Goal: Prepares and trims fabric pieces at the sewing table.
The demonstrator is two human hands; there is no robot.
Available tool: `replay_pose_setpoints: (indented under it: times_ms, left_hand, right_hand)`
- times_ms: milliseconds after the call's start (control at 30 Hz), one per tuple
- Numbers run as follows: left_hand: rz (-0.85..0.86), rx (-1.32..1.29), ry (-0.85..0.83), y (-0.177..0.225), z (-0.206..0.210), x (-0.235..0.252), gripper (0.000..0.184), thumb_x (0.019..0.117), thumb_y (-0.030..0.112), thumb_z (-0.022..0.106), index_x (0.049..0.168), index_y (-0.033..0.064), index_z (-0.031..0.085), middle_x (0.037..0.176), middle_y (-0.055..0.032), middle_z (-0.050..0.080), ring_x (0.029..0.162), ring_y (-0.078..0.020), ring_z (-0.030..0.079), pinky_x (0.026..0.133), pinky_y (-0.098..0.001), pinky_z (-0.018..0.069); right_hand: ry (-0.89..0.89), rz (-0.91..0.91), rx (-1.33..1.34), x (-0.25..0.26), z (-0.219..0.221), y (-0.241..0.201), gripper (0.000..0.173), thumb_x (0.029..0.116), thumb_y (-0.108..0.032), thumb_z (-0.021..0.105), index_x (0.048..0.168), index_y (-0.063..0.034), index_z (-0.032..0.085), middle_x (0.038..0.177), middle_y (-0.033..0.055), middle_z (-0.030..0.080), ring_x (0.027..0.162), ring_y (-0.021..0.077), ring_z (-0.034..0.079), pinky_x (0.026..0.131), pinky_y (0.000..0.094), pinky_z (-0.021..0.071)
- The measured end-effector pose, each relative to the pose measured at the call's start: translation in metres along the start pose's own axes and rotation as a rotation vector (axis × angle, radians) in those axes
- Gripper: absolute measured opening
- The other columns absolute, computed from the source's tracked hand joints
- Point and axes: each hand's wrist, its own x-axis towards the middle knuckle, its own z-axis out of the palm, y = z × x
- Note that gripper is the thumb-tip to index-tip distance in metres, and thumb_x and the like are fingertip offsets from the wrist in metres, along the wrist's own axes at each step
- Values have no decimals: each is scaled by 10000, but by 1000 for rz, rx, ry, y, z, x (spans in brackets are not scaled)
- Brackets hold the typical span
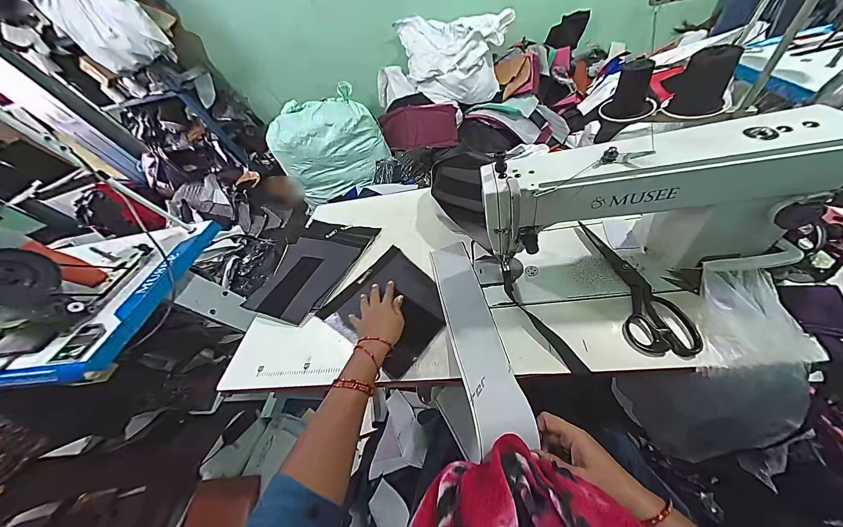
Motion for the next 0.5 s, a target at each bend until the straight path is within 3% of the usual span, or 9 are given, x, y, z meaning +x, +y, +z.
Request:
replay_pose_setpoints:
  times_ms: [100,200,233,267,300,333,367,433,500]
  left_hand:
    - [-3,-25,56,-39,3,-5,535,1131,361,289,1627,161,310,1683,-222,230,1538,-501,195,1119,-805,167]
    - [153,-153,215,-50,6,-20,506,1102,274,446,1554,47,429,1636,-296,278,1510,-544,220,1140,-785,161]
    - [239,-234,308,-43,5,-32,449,1078,244,495,1445,-10,550,1541,-335,407,1439,-560,343,1137,-744,239]
    - [289,-328,344,-31,1,-50,390,1069,244,502,1269,-50,662,1355,-333,565,1293,-530,503,1078,-694,354]
    - [303,-393,302,-16,-4,-74,428,1074,288,464,1060,-53,723,1099,-272,683,1058,-432,643,945,-619,477]
    - [285,-446,140,-2,-10,-99,551,1090,362,390,921,-31,738,905,-189,723,838,-305,688,799,-523,543]
    - [244,-502,-141,10,-13,-120,662,1110,428,324,906,-50,733,864,-172,733,786,-269,705,783,-494,570]
    - [174,-622,-591,30,0,-145,704,1116,466,271,999,-70,712,911,-143,734,827,-214,714,822,-434,579]
    - [81,-921,-708,45,27,-161,574,1114,424,311,1067,-36,652,909,-60,708,843,-118,697,799,-344,581]
  right_hand:
    - [37,1,-23,-1,-1,1,168,953,-213,660,1027,-77,596,799,-65,640,730,-27,608,698,169,510]
    - [59,5,-52,-1,0,3,163,951,-203,663,1026,-73,598,811,-53,646,733,-23,614,705,166,516]
    - [59,11,-57,0,0,2,169,951,-209,662,1025,-74,595,812,-51,640,729,-20,609,703,168,513]
    - [57,20,-62,0,0,1,173,953,-215,662,1023,-72,593,808,-50,632,722,-19,601,698,168,507]
    - [54,31,-67,-1,0,-1,177,957,-218,659,1024,-69,591,806,-48,628,719,-19,596,696,170,501]
    - [48,42,-73,-1,0,-2,181,965,-219,654,1032,-64,590,812,-41,628,726,-15,595,702,176,500]
    - [42,51,-82,-2,0,-3,187,972,-220,649,1044,-57,592,820,-34,631,734,-9,599,710,180,504]
    - [25,58,-110,-2,0,-4,202,981,-219,640,1058,-39,589,813,-15,628,733,7,593,713,194,495]
    - [-13,67,-151,-2,-1,-7,206,989,-215,631,1069,-31,584,804,-2,621,721,20,586,704,201,491]
